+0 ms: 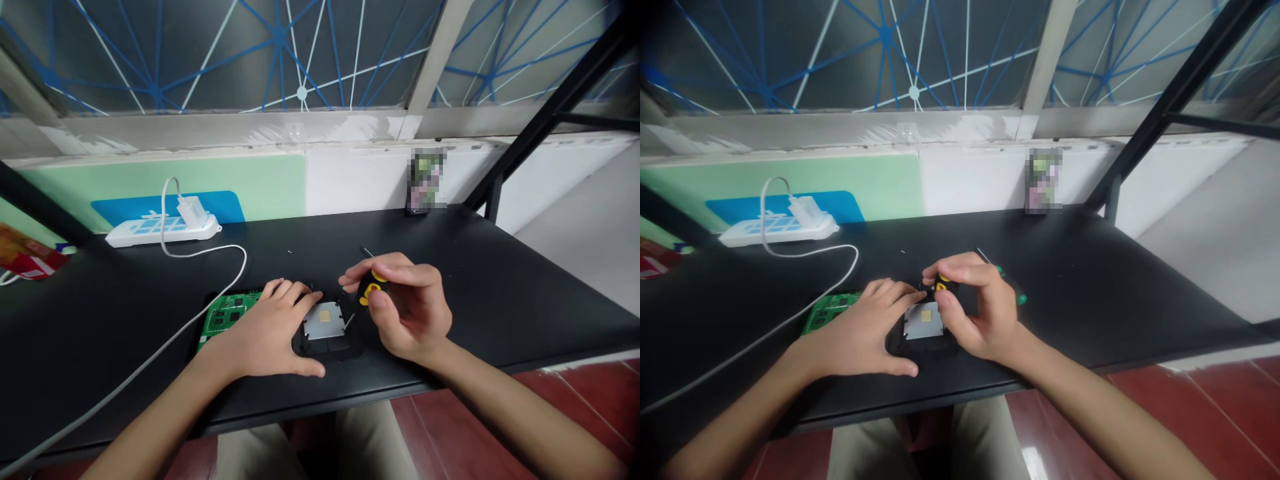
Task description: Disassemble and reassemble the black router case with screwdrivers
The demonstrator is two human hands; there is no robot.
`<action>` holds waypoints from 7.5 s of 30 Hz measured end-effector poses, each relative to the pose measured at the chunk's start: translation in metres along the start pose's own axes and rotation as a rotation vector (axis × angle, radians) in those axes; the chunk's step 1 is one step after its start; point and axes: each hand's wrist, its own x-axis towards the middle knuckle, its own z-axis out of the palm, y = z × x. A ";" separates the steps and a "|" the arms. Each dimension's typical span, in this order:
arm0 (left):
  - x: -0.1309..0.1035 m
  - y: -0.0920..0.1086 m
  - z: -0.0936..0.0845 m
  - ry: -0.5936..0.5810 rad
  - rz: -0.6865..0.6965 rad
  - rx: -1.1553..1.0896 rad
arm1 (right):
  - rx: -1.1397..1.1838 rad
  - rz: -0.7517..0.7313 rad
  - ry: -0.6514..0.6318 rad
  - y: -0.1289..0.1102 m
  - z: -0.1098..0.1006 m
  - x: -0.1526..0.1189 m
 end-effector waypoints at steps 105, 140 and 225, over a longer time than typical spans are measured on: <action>-0.001 0.000 0.001 -0.013 -0.014 -0.014 | -0.132 -0.052 0.038 -0.002 0.003 0.006; -0.002 0.000 0.002 -0.039 -0.052 -0.047 | -0.155 -0.095 0.038 -0.012 0.010 0.013; -0.003 0.003 0.003 -0.038 -0.053 0.010 | -0.335 -0.113 -0.039 -0.014 0.012 0.017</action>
